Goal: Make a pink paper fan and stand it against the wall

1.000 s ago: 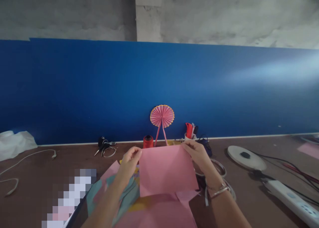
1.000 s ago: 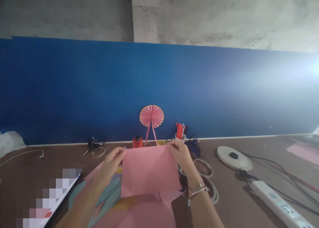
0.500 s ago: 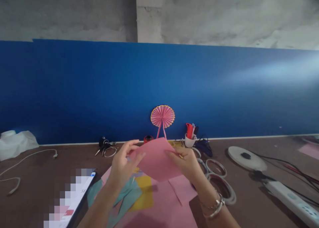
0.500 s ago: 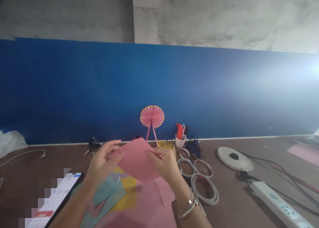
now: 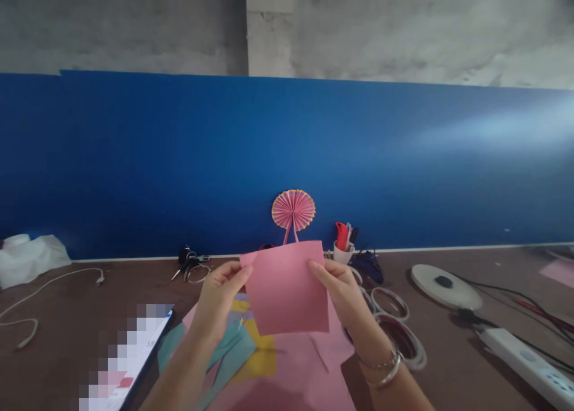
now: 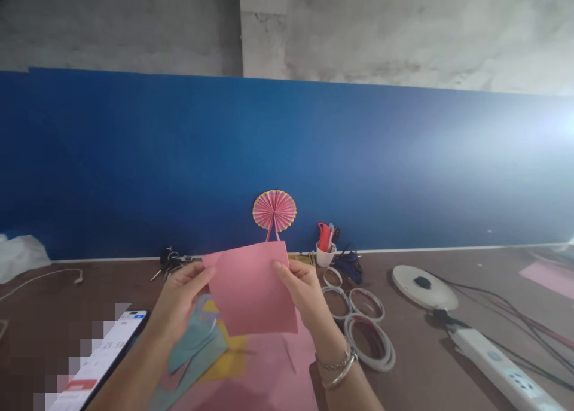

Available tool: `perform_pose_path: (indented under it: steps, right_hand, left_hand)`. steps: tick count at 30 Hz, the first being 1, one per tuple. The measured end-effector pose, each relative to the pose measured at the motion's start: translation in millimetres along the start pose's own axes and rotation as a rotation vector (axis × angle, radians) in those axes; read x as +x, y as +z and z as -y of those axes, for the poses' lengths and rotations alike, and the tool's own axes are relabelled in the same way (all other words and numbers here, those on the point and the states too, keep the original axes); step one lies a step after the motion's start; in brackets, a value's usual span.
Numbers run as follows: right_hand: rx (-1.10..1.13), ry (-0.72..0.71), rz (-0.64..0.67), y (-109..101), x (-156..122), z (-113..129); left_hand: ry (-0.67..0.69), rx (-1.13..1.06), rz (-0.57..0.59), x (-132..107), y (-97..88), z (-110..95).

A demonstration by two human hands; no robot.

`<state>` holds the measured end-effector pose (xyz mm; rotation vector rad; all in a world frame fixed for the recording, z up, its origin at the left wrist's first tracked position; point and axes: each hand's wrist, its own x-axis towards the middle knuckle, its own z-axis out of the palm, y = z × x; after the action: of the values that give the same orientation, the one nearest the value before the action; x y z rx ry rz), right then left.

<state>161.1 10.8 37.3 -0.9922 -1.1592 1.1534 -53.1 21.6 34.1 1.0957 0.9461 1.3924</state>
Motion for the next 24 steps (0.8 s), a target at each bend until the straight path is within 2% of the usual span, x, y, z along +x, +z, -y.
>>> perform_pose_path:
  steps: [6, 11, 15, 18, 24]
  right_hand:
    - [0.046, 0.0, 0.052, 2.5, -5.0, 3.2]
    - [0.034, -0.033, -0.004, 3.1, -6.5, 4.9]
    - [0.027, -0.009, 0.023, 1.0, -4.2, 3.0]
    - [0.021, -0.034, 0.043, -1.5, -0.8, 1.5]
    - [-0.031, -0.047, -0.06, -3.4, 4.1, -2.9]
  left_hand:
    - [0.036, 0.004, -0.024, -4.3, 0.9, -1.6]
    - [0.051, 0.08, -0.022, -5.0, 0.8, -0.7]
    - [0.047, 0.092, -0.047, -1.5, -0.1, 1.6]
    - [0.003, 0.103, -0.009, 2.7, -2.1, 5.0]
    - [-0.026, 0.166, 0.062, 10.6, -6.9, 19.4]
